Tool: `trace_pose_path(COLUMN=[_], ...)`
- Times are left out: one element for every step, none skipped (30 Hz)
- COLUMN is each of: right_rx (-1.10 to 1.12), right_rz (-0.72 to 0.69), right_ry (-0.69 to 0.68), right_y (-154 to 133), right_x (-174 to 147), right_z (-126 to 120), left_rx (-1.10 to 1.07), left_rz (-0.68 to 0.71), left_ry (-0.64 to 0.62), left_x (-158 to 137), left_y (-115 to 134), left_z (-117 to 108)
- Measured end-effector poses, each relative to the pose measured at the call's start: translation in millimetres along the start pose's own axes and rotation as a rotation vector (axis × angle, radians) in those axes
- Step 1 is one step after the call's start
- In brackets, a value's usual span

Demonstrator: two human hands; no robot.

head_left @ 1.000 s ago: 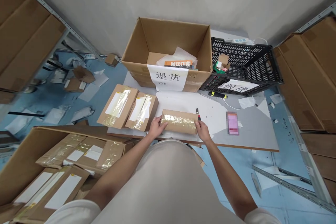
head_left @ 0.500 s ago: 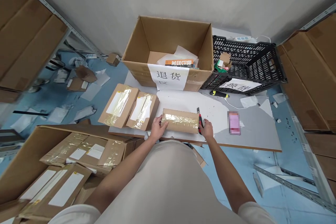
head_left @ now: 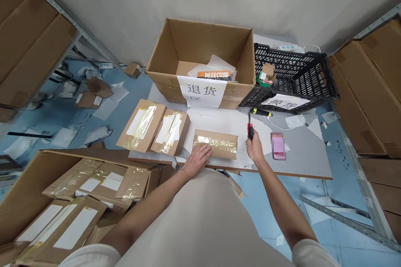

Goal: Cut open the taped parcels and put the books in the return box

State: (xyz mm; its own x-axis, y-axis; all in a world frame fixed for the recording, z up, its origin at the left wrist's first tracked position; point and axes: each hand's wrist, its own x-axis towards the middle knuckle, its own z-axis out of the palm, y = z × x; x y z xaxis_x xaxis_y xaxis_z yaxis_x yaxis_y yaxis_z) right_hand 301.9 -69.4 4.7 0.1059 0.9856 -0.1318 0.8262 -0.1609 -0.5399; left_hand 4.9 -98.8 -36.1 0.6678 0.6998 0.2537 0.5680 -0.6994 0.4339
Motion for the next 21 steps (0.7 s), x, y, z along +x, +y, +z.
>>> trace_pose_path(right_rx=[-0.002,-0.023,-0.059,-0.111,-0.182,-0.261,-0.343,-0.417,-0.476,-0.519,-0.550,-0.574,-0.594,-0.613,-0.634,-0.654,-0.670,-0.683,-0.691,-0.696,-0.701], right_rz=[-0.124,-0.257,-0.383,-0.479,-0.547,-0.592,-0.616,-0.630,-0.639,-0.645,-0.648,-0.646,-0.642,-0.635,-0.625,-0.614,-0.604,-0.596,-0.591,-0.586,-0.581], right_ry=[-0.025,-0.110,-0.239,-0.354,-0.448,-0.522,-0.568,-0.595,-0.610,-0.619,-0.623,-0.622,-0.620,-0.619,-0.615,-0.612,-0.608,-0.604,-0.600,-0.597,-0.595], right_y=[-14.6,-30.5,-46.6,-61.6,-74.7,-85.2,-93.0,-98.4,-101.9,-104.1,-105.8,-107.5,-109.5,-112.1,-115.1,-118.3,-121.4,-123.9,-125.6,-126.4,-126.3], right_x=[-1.6,-2.9,-3.6,-3.5,-2.8,-1.5,0.1,1.8,3.5,5.0,6.2,6.9,7.3,7.2,6.8,6.2,5.4,4.5,3.6,2.9,2.4], right_z=[-9.1,-15.7,-19.6,-20.9,-20.0,-17.3,-13.7,-9.8,-6.2,-3.3,-1.2,0.0,0.5,0.5,0.1,-0.4,-1.1,-1.9,-3.0,-4.3,-5.9], left_rx=[0.021,0.039,0.052,0.059,0.062,0.063,0.064,0.067,0.072,0.078,0.082,0.081,0.077,0.070,0.061,0.049,0.037,0.027,0.017,0.009,0.005], left_rz=[0.034,0.047,0.055,0.061,0.066,0.069,0.072,0.073,0.074,0.074,0.074,0.074,0.075,0.074,0.070,0.061,0.050,0.038,0.026,0.017,0.012], left_ry=[-0.023,-0.030,-0.030,-0.026,-0.024,-0.020,-0.012,-0.002,0.009,0.020,0.029,0.034,0.035,0.032,0.027,0.021,0.012,0.003,-0.006,-0.015,-0.021], left_x=[1.5,3.1,4.7,6.1,7.1,7.6,7.8,7.7,7.4,7.1,6.9,6.8,6.8,7.0,7.2,7.5,7.7,7.9,8.1,8.2,8.2], left_y=[-3.1,-6.5,-10.0,-13.1,-15.5,-17.3,-18.4,-18.8,-18.9,-18.6,-18.3,-18.1,-17.9,-17.7,-17.7,-17.5,-17.3,-17.0,-16.7,-16.4,-16.4], left_z=[4.1,8.2,12.1,15.3,17.9,19.8,21.1,22.0,22.6,23.1,23.4,23.6,23.7,23.7,23.5,23.1,22.7,22.3,21.9,21.7,21.7])
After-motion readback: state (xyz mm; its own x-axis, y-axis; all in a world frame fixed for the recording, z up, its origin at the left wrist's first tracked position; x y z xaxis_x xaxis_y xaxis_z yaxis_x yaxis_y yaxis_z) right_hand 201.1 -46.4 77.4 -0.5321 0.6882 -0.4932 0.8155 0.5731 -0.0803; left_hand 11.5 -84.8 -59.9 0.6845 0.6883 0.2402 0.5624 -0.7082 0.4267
